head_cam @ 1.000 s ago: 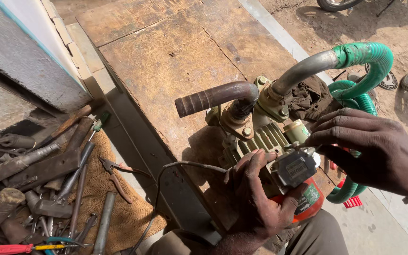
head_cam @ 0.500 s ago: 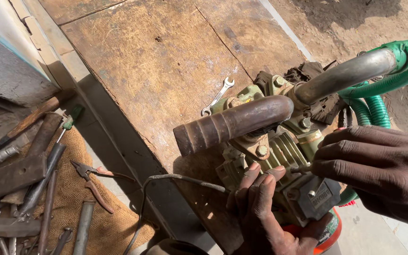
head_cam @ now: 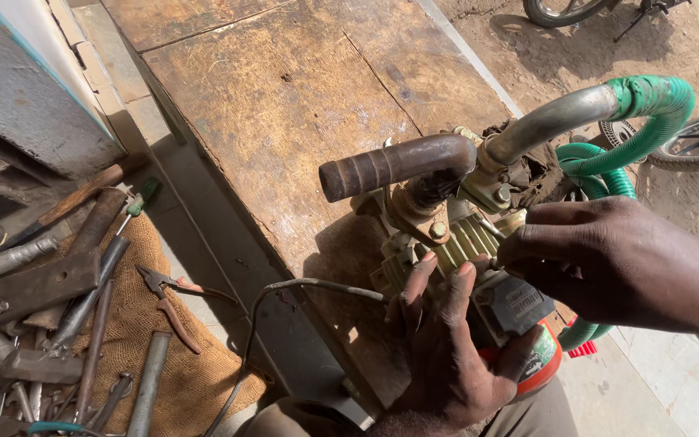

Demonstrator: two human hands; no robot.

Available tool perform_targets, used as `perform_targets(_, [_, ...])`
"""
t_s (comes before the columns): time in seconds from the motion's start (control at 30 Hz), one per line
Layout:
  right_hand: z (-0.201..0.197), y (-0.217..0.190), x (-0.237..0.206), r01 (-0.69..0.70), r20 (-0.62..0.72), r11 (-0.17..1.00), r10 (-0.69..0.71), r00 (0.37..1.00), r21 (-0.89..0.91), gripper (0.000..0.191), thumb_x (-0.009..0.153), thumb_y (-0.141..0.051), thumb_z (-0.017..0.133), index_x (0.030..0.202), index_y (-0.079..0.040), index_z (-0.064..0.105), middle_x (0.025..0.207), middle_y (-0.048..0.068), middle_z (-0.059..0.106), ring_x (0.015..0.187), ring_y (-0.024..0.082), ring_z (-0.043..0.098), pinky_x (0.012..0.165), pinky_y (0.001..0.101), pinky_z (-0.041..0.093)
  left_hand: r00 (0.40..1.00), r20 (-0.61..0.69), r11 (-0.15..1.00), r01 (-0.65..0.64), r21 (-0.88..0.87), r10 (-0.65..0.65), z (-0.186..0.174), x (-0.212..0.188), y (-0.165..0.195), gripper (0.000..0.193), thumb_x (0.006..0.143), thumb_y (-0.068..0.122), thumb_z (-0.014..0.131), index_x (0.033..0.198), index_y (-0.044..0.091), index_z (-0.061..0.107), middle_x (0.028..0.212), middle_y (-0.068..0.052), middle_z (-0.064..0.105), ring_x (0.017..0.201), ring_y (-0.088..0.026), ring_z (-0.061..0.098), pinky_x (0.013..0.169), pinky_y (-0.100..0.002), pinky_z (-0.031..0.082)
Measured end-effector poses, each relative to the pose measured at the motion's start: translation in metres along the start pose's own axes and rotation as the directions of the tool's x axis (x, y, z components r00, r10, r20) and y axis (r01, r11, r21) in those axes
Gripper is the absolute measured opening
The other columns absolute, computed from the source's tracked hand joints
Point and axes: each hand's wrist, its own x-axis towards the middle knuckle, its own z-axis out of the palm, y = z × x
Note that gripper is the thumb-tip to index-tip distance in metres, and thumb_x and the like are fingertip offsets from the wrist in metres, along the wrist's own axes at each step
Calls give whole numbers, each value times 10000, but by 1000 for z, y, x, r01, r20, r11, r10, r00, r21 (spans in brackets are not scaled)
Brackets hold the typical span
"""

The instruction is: The person repairs a small electric water pump on a wooden bench. They unscrew the pump housing with a screwdriver, adjust and tighten fittings by hand and with a spanner, reposition the pump, handle the power cord, and use pliers to work on the cord end.

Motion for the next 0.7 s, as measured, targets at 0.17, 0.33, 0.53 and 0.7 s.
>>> perform_targets(0.17, [-12,5,-7,170,58,971,-163,985,-167,654,764,-304,698,1412,-240,636,1280,61,724,1087,246,729,879,384,612,1000,10,999,26,47,-27,-5,2,9,856,1033,449,711,1548,-96,299,1419,-265,538,1460,-430,425,1249,-574,339])
perform_targets(0.33, [-20,-4,-8,393,-122,714,-553,824,-579,553,791,-341,597,1338,-259,628,1314,102,720,1177,323,658,941,414,581,1000,-10,996,29,85,-28,1,1,12,877,1011,478,715,1531,-95,302,1407,-224,568,1467,-442,444,1244,-576,345])
perform_targets(0.53, [-42,-54,2,-111,23,967,119,993,-229,779,833,-450,688,1539,-214,462,927,82,727,858,257,726,748,409,587,998,44,999,42,-35,-40,5,-6,10,936,1050,455,688,1580,-149,209,1485,-263,546,1478,-468,460,1266,-615,314])
perform_targets(0.7, [-58,-71,18,-313,87,936,303,949,157,545,912,-275,677,1423,-158,527,700,140,721,685,291,745,669,432,571,998,39,998,55,0,-55,5,-2,17,922,1013,431,731,1571,-114,240,1436,-254,557,1482,-497,397,1228,-601,346])
